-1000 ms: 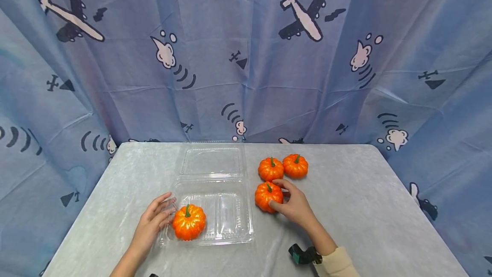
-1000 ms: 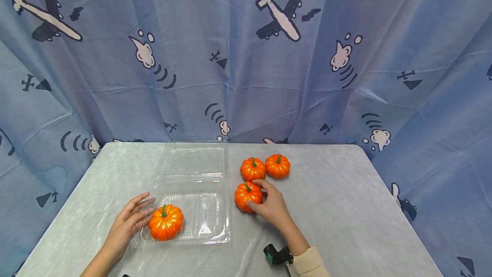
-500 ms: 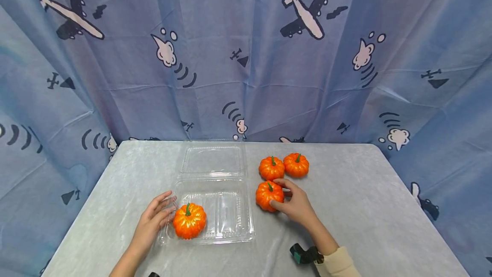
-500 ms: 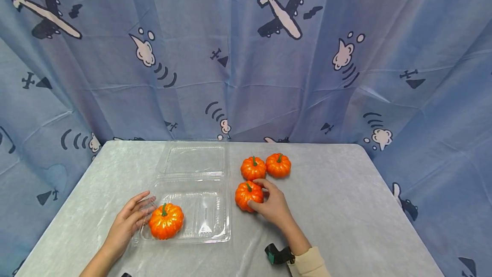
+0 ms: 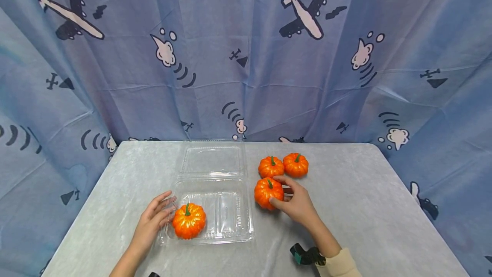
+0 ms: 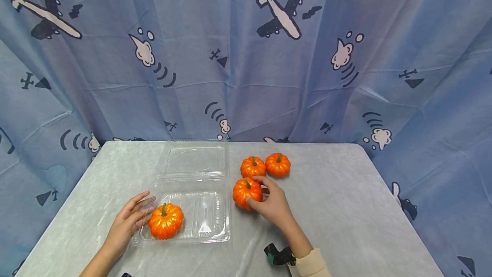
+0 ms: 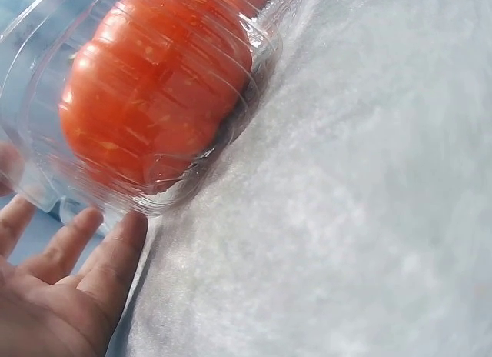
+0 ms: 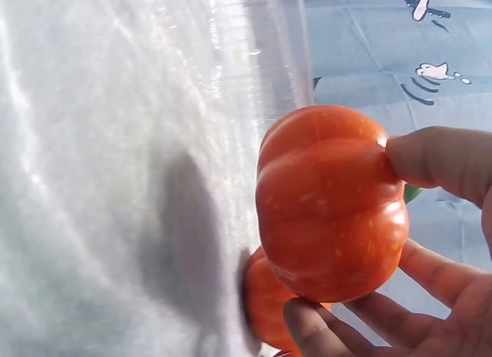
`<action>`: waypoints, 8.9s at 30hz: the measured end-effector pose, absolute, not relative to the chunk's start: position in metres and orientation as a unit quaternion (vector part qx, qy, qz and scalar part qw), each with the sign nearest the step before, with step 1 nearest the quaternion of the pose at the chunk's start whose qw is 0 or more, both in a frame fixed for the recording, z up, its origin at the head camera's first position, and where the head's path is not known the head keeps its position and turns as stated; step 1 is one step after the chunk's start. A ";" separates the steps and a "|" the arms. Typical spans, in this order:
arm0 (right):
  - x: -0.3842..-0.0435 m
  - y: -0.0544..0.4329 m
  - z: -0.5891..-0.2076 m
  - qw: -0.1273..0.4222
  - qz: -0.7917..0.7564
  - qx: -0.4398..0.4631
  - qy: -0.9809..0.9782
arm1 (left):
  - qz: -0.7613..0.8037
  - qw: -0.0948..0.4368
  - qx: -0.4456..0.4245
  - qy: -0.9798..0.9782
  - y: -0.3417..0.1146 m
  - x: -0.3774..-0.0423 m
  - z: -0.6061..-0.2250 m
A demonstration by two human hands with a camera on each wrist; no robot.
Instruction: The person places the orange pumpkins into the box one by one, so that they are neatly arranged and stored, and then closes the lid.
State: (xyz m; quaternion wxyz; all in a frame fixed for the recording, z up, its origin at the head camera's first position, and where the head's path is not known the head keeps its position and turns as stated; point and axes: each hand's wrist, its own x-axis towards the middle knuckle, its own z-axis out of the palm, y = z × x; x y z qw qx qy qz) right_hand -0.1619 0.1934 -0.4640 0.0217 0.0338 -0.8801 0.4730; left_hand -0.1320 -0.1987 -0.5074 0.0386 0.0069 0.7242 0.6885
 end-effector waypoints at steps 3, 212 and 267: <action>-0.160 0.191 -0.460 0.030 0.474 0.040 -0.879 | 0.688 0.038 0.007 0.725 -0.199 -0.132 -0.507; -0.256 0.277 -0.484 0.018 0.443 -0.065 -0.894 | 0.682 0.044 0.001 0.730 -0.202 -0.134 -0.509; -0.227 0.242 -0.421 0.092 0.500 0.045 -0.860 | 0.690 0.049 0.000 0.722 -0.201 -0.133 -0.508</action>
